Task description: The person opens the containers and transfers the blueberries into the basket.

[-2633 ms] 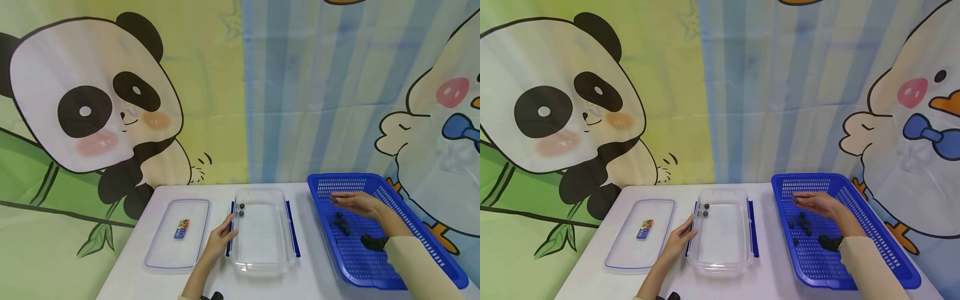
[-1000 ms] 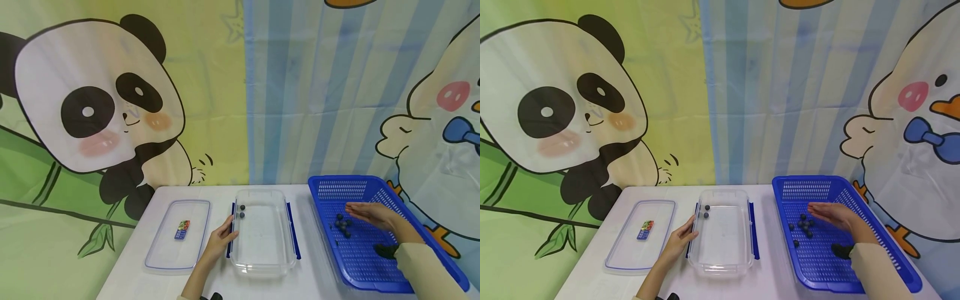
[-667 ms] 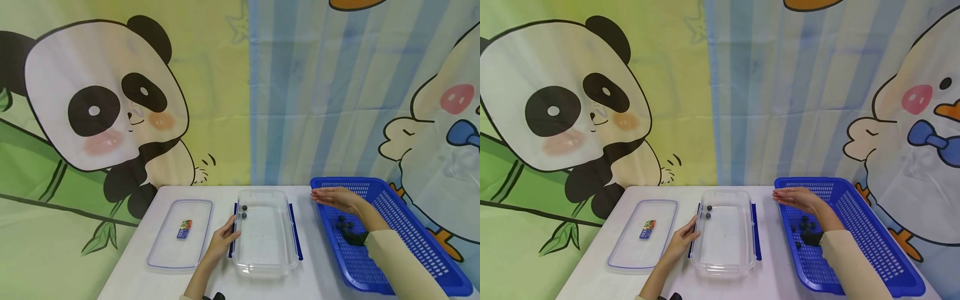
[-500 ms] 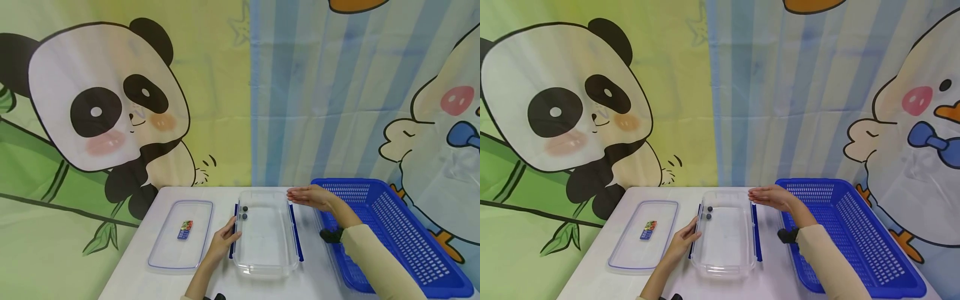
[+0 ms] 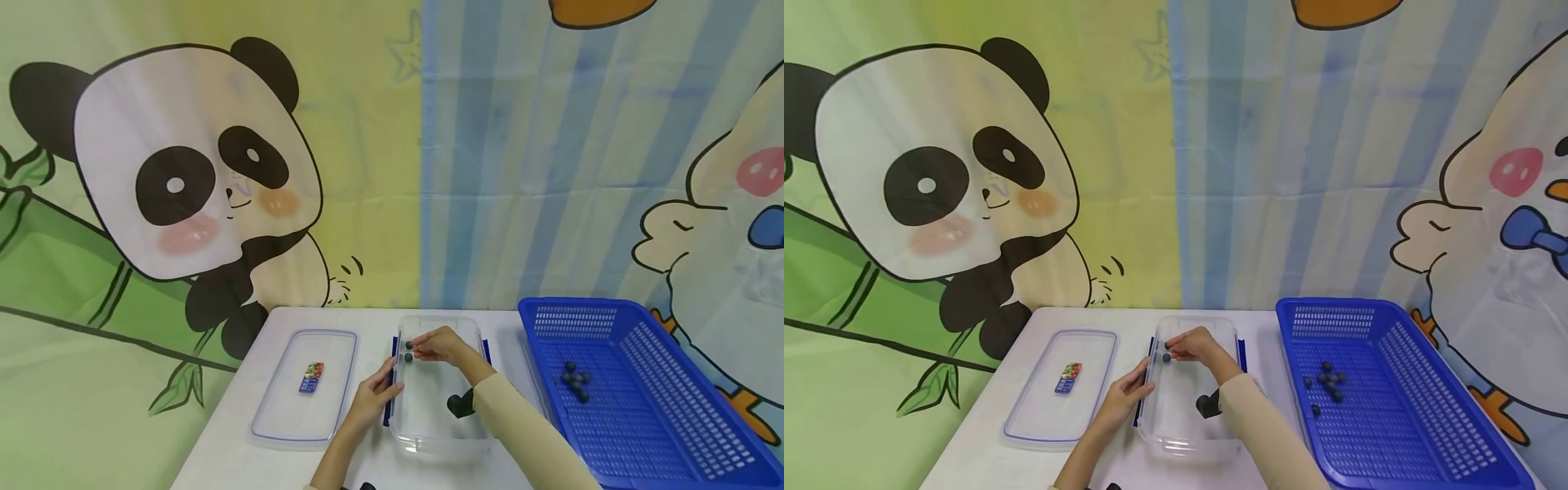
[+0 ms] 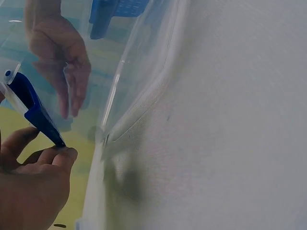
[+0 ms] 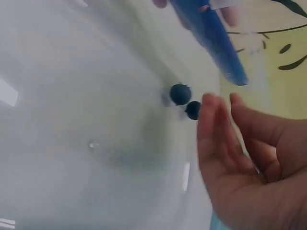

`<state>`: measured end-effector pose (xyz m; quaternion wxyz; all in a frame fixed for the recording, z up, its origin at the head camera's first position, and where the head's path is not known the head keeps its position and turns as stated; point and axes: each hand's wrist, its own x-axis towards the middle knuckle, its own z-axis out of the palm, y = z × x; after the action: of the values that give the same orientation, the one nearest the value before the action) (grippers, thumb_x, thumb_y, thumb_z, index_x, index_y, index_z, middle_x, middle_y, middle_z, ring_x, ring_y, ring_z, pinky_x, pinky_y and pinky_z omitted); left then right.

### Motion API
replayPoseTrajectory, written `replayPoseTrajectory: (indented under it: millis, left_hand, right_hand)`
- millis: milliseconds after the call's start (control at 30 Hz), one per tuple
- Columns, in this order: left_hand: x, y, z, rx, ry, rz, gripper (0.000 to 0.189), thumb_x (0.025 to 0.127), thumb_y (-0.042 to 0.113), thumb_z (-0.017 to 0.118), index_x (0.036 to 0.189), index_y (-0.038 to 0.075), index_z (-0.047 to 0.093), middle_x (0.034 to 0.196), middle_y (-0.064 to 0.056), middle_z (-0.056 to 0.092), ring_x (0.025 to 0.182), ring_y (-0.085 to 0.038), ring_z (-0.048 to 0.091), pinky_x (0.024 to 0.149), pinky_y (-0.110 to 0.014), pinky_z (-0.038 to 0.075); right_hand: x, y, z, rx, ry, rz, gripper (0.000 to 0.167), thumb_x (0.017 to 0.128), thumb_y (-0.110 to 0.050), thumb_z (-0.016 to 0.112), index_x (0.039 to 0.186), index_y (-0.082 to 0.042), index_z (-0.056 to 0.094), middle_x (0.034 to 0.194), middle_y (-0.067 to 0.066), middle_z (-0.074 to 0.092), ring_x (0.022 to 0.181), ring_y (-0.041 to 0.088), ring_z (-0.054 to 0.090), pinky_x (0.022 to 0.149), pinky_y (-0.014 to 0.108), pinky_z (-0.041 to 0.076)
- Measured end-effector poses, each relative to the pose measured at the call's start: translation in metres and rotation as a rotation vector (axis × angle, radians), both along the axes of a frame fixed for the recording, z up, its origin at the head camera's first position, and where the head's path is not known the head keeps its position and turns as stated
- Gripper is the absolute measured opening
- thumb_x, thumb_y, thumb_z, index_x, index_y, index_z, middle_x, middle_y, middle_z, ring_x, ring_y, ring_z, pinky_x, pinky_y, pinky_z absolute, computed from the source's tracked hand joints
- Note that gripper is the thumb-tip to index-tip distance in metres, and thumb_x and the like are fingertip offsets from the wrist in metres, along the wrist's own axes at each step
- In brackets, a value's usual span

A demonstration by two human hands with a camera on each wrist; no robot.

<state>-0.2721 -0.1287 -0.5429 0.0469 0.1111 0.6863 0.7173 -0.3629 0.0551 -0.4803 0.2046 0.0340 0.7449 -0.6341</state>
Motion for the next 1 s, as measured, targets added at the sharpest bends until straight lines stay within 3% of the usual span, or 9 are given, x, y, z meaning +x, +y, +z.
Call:
replayPoseTrajectory:
  millis: [100, 200, 400, 733, 867, 1000]
  left_hand:
    - [0.001, 0.001, 0.001, -0.006, -0.004, 0.002, 0.06, 0.089, 0.012, 0.062, 0.141, 0.001, 0.033, 0.148, -0.018, 0.02, 0.132, -0.031, 0.026, 0.105, -0.03, 0.027]
    - [0.004, 0.002, 0.008, -0.011, -0.014, -0.007, 0.061, 0.089, 0.012, 0.062, 0.14, -0.001, 0.032, 0.147, -0.019, 0.021, 0.132, -0.032, 0.025, 0.105, -0.029, 0.027]
    - [0.012, 0.0, 0.021, -0.004, -0.028, -0.031, 0.068, 0.086, 0.018, 0.066, 0.14, -0.003, 0.031, 0.148, -0.019, 0.021, 0.133, -0.032, 0.025, 0.106, -0.029, 0.026]
    - [0.0, -0.001, -0.001, -0.015, 0.015, -0.009, 0.062, 0.089, 0.017, 0.062, 0.142, 0.004, 0.032, 0.149, -0.015, 0.021, 0.133, -0.029, 0.026, 0.106, -0.027, 0.026]
    - [0.0, -0.001, -0.001, -0.01, 0.006, -0.008, 0.062, 0.089, 0.015, 0.062, 0.142, 0.004, 0.033, 0.149, -0.014, 0.021, 0.133, -0.028, 0.026, 0.105, -0.025, 0.026]
    - [0.005, -0.001, 0.006, -0.001, -0.012, -0.013, 0.061, 0.088, 0.012, 0.063, 0.141, 0.001, 0.033, 0.148, -0.017, 0.021, 0.132, -0.03, 0.027, 0.105, -0.026, 0.027]
  right_hand:
    - [-0.002, -0.004, -0.01, 0.077, -0.037, -0.112, 0.023, 0.085, 0.008, 0.057, 0.107, 0.012, 0.062, 0.089, 0.019, 0.068, 0.07, 0.019, 0.066, 0.076, 0.034, 0.057]
    - [-0.003, -0.005, -0.02, 0.087, -0.056, -0.173, 0.022, 0.085, 0.009, 0.057, 0.107, 0.012, 0.062, 0.088, 0.019, 0.068, 0.071, 0.02, 0.067, 0.077, 0.034, 0.056]
    - [-0.003, -0.01, -0.038, -0.009, -0.063, -0.152, 0.021, 0.084, 0.011, 0.057, 0.105, 0.013, 0.063, 0.089, 0.022, 0.067, 0.071, 0.02, 0.067, 0.07, 0.029, 0.058]
    - [-0.003, -0.013, -0.04, -0.044, -0.041, -0.149, 0.022, 0.084, 0.005, 0.061, 0.106, 0.012, 0.062, 0.095, 0.023, 0.067, 0.075, 0.022, 0.067, 0.069, 0.029, 0.058]
    - [-0.003, -0.012, -0.04, -0.038, -0.053, -0.151, 0.021, 0.084, 0.002, 0.063, 0.104, 0.01, 0.064, 0.095, 0.021, 0.067, 0.08, 0.025, 0.068, 0.071, 0.03, 0.057]
    - [-0.003, -0.011, -0.042, -0.023, -0.065, -0.149, 0.02, 0.083, -0.002, 0.066, 0.101, 0.007, 0.066, 0.092, 0.019, 0.068, 0.079, 0.024, 0.068, 0.07, 0.03, 0.057]
